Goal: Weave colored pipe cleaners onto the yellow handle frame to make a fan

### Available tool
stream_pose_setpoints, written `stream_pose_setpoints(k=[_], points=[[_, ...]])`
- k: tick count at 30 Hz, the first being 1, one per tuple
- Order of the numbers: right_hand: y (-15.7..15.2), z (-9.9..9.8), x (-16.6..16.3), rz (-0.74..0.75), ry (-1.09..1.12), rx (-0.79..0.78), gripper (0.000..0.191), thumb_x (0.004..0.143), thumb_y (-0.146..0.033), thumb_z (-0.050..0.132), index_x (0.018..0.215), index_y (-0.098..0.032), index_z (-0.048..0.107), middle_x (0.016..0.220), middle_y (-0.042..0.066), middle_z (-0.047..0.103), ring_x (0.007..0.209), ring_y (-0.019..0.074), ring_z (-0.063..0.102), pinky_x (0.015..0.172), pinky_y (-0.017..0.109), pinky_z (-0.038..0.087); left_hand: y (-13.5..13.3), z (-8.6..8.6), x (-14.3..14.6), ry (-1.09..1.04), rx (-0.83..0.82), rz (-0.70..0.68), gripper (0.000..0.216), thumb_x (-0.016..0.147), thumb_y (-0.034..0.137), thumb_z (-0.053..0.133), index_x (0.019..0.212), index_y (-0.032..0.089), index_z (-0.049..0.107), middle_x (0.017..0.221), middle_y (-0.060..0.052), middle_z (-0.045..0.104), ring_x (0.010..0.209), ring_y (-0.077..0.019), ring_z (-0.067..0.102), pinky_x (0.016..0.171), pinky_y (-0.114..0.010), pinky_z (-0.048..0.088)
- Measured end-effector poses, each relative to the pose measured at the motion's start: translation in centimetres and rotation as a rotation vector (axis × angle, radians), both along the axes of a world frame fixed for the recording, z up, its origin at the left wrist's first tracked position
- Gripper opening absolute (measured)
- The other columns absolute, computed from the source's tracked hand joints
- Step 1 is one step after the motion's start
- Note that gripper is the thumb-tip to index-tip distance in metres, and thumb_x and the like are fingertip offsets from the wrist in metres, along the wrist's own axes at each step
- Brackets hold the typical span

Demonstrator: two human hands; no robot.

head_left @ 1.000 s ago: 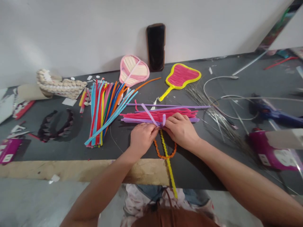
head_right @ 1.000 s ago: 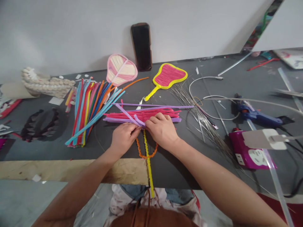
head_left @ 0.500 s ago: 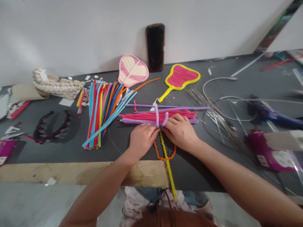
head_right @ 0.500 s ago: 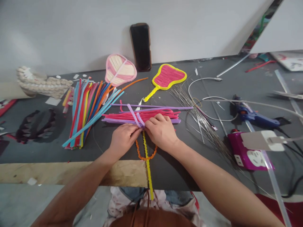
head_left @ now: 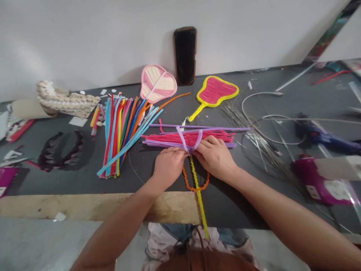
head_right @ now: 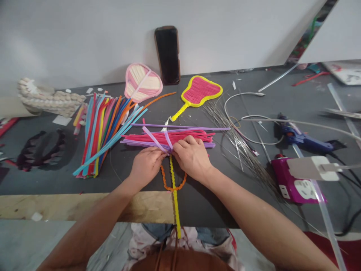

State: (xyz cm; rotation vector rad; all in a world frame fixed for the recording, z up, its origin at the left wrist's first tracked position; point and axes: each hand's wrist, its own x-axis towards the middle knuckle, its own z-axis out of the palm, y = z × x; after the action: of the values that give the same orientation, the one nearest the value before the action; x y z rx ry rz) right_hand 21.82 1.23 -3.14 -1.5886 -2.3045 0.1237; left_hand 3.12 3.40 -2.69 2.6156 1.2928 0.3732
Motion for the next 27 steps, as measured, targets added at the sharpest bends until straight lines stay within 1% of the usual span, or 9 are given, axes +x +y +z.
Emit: stream_pose_setpoints(k=[3, 7, 11, 13, 16, 18, 20, 24, 27], points=[[0.0, 0.1, 0.0, 0.007, 0.016, 0.010, 0.022, 0.098, -0.029, 0.049, 0.088, -0.020, 0.066, 0.088, 0.004, 0.072, 0.087, 0.0209, 0.048, 0.071, 0.034, 0.025, 0.0, -0.2, 0.1, -0.008, 0.015, 0.011, 0.025, 0.097, 0.028, 0.047, 0.095, 0.019, 0.071, 0.093, -0.004, 0.076, 0.088, -0.0209, 0.069, 0.081, -0.034, 0.051], [-0.1, 0.2, 0.0, 0.014, 0.039, 0.023, 0.023, 0.098, -0.029, 0.048, 0.086, -0.021, 0.065, 0.082, 0.003, 0.071, 0.085, 0.0210, 0.048, 0.070, 0.034, 0.024, -0.2, -0.4, 0.1, -0.076, 0.112, 0.035, 0.024, 0.097, 0.030, 0.049, 0.094, 0.020, 0.071, 0.090, -0.004, 0.076, 0.083, -0.0193, 0.069, 0.077, -0.032, 0.050], [-0.2, 0.3, 0.0, 0.007, 0.046, 0.020, 0.023, 0.098, -0.029, 0.047, 0.087, -0.021, 0.065, 0.082, 0.003, 0.070, 0.085, 0.0211, 0.047, 0.071, 0.034, 0.025, -0.7, 0.4, 0.2, -0.112, 0.224, 0.060, 0.023, 0.096, 0.031, 0.051, 0.092, 0.021, 0.072, 0.086, -0.004, 0.075, 0.080, -0.0186, 0.065, 0.077, -0.033, 0.048], [-0.2, 0.3, 0.1, 0.007, 0.047, 0.020, 0.022, 0.098, -0.029, 0.048, 0.088, -0.021, 0.066, 0.082, 0.003, 0.070, 0.085, 0.0212, 0.047, 0.071, 0.034, 0.025, -0.8, 1.0, 0.4, -0.096, 0.275, 0.070, 0.021, 0.094, 0.030, 0.054, 0.086, 0.023, 0.072, 0.088, -0.004, 0.074, 0.085, -0.0205, 0.062, 0.081, -0.037, 0.045], [-0.2, 0.3, 0.0, 0.008, 0.042, 0.018, 0.019, 0.097, -0.029, 0.051, 0.087, -0.021, 0.066, 0.082, 0.004, 0.070, 0.085, 0.0212, 0.047, 0.071, 0.034, 0.025, -0.6, 1.5, 0.5, -0.096, 0.343, 0.082, 0.016, 0.091, 0.029, 0.058, 0.084, 0.024, 0.072, 0.099, -0.004, 0.073, 0.105, -0.0256, 0.057, 0.095, -0.045, 0.040], [-0.2, 0.3, 0.0, 0.007, 0.044, 0.016, 0.019, 0.096, -0.029, 0.051, 0.086, -0.021, 0.065, 0.082, 0.003, 0.070, 0.086, 0.0211, 0.048, 0.071, 0.034, 0.025, -0.2, 1.3, 0.5, -0.095, 0.349, 0.059, 0.015, 0.091, 0.026, 0.058, 0.088, 0.024, 0.072, 0.103, -0.004, 0.072, 0.117, -0.0276, 0.054, 0.107, -0.050, 0.032], [-0.1, 0.3, 0.0, 0.003, 0.050, 0.019, 0.019, 0.097, -0.029, 0.051, 0.086, -0.021, 0.065, 0.083, 0.003, 0.070, 0.086, 0.0209, 0.048, 0.071, 0.034, 0.025, 0.2, 1.0, 0.5, -0.089, 0.315, 0.021, 0.016, 0.091, 0.024, 0.056, 0.090, 0.024, 0.072, 0.102, -0.003, 0.072, 0.122, -0.0274, 0.052, 0.112, -0.052, 0.027], [-0.1, 0.1, -0.1, 0.000, 0.075, 0.037, 0.019, 0.097, -0.029, 0.051, 0.087, -0.021, 0.065, 0.083, 0.002, 0.071, 0.085, 0.0207, 0.049, 0.073, 0.034, 0.026, 0.5, 0.5, 0.5, -0.117, 0.270, -0.022, 0.018, 0.093, 0.025, 0.055, 0.090, 0.024, 0.073, 0.099, -0.002, 0.073, 0.119, -0.0250, 0.054, 0.111, -0.050, 0.029], [-0.1, 0.0, 0.0, -0.005, 0.092, 0.042, 0.018, 0.096, -0.028, 0.052, 0.086, -0.021, 0.066, 0.082, 0.002, 0.072, 0.085, 0.0206, 0.049, 0.073, 0.033, 0.027, 0.3, 0.6, 0.6, -0.137, 0.263, -0.025, 0.017, 0.090, 0.025, 0.057, 0.087, 0.026, 0.074, 0.097, 0.000, 0.075, 0.120, -0.0258, 0.054, 0.111, -0.054, 0.025]])
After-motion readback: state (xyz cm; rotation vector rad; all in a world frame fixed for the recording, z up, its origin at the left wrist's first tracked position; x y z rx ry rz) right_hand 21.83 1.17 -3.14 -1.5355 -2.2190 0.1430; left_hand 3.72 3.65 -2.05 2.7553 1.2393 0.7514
